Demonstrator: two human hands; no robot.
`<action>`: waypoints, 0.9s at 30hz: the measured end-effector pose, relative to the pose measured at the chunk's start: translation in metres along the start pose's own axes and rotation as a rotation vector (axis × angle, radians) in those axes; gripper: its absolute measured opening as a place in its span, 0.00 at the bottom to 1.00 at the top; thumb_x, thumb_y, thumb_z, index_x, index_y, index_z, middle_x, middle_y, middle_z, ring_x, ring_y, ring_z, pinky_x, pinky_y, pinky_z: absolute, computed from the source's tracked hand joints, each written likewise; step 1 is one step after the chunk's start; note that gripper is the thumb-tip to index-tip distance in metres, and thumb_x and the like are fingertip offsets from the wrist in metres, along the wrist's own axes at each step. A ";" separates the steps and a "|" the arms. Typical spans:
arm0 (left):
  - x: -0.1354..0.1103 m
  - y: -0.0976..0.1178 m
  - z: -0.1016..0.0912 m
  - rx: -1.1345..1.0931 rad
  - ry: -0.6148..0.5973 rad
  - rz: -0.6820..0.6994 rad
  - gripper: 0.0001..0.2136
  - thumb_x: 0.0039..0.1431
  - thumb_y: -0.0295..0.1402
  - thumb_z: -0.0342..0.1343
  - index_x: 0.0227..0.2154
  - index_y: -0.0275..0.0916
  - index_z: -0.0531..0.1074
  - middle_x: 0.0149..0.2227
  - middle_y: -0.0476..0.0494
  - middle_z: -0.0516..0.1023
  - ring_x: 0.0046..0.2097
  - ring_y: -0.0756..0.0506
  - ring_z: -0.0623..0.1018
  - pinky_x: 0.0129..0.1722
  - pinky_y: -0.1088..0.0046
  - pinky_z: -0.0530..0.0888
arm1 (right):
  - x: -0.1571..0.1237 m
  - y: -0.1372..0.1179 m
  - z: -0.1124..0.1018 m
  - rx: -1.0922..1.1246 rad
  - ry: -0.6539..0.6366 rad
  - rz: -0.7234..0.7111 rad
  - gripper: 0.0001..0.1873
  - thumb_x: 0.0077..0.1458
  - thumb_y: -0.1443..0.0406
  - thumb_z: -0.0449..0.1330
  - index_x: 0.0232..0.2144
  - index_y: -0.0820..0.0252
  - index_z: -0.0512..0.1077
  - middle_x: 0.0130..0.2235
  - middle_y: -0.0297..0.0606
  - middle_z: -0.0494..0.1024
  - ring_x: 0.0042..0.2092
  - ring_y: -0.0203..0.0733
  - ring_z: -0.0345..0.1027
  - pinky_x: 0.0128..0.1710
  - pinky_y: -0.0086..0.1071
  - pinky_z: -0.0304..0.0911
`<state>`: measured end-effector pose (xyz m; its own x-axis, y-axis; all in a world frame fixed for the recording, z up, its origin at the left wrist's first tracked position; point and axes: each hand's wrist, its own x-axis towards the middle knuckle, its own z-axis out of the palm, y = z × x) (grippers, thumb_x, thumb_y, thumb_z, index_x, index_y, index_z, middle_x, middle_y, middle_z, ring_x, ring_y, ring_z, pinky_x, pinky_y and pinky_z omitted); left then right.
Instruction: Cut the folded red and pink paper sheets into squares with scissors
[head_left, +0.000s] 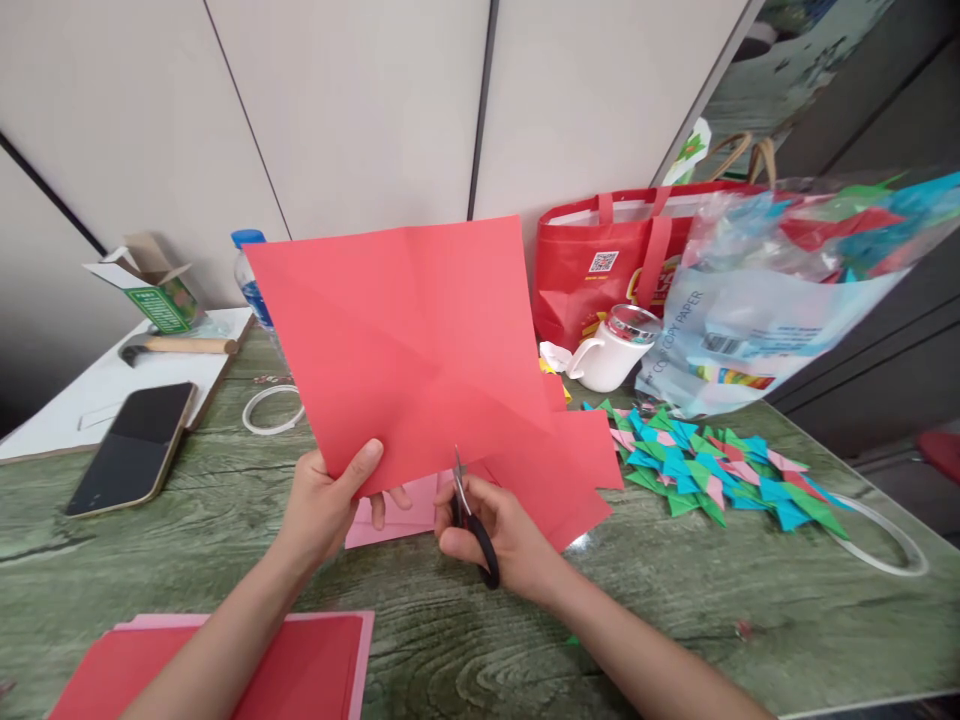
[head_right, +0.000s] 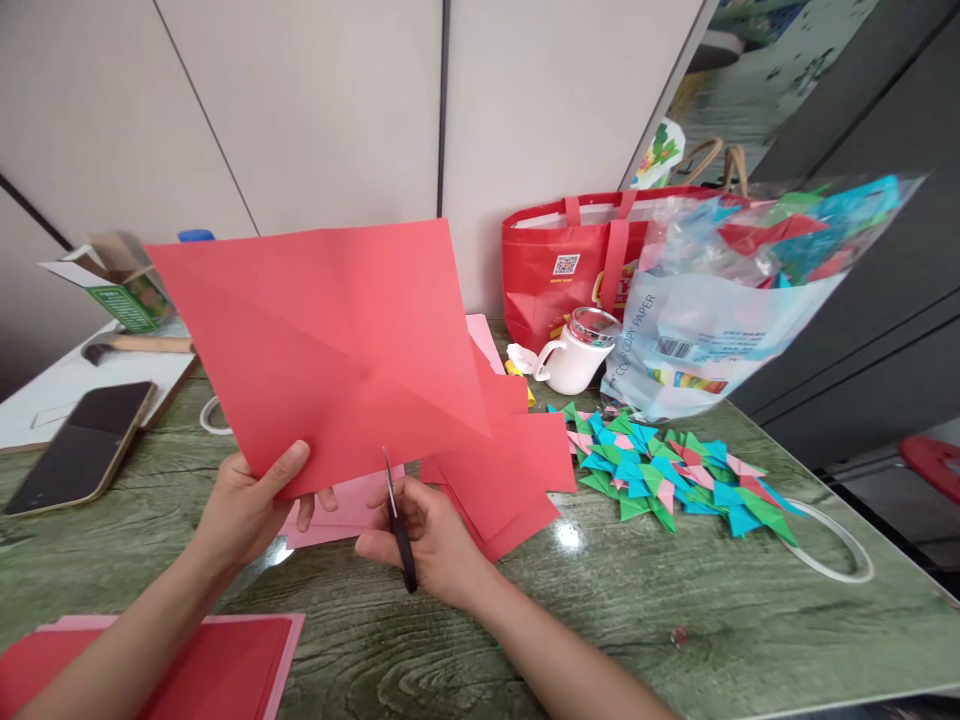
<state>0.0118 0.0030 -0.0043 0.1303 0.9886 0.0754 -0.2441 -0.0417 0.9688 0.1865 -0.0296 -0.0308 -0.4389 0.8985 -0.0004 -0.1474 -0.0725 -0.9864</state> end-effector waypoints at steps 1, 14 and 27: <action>0.000 0.000 0.000 0.007 0.002 -0.006 0.11 0.52 0.33 0.55 0.19 0.33 0.70 0.14 0.46 0.74 0.13 0.49 0.70 0.08 0.77 0.65 | 0.000 0.000 0.000 0.002 0.004 0.004 0.21 0.42 0.53 0.63 0.31 0.60 0.62 0.27 0.31 0.64 0.28 0.33 0.57 0.29 0.29 0.55; -0.001 0.000 0.000 0.048 0.013 -0.024 0.11 0.51 0.34 0.55 0.19 0.33 0.72 0.16 0.46 0.76 0.14 0.48 0.72 0.10 0.74 0.68 | 0.000 0.001 -0.001 0.021 0.020 0.020 0.21 0.40 0.56 0.65 0.31 0.61 0.62 0.28 0.32 0.65 0.29 0.33 0.60 0.30 0.29 0.57; -0.002 -0.001 -0.001 0.096 0.013 -0.014 0.10 0.51 0.35 0.55 0.19 0.37 0.72 0.16 0.46 0.76 0.14 0.47 0.72 0.10 0.72 0.68 | 0.000 0.001 0.000 0.016 0.039 0.019 0.22 0.39 0.56 0.66 0.31 0.61 0.63 0.28 0.32 0.65 0.29 0.34 0.60 0.30 0.29 0.57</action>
<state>0.0107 0.0013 -0.0061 0.1204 0.9909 0.0594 -0.1487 -0.0411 0.9880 0.1862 -0.0302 -0.0314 -0.4070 0.9131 -0.0256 -0.1536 -0.0960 -0.9835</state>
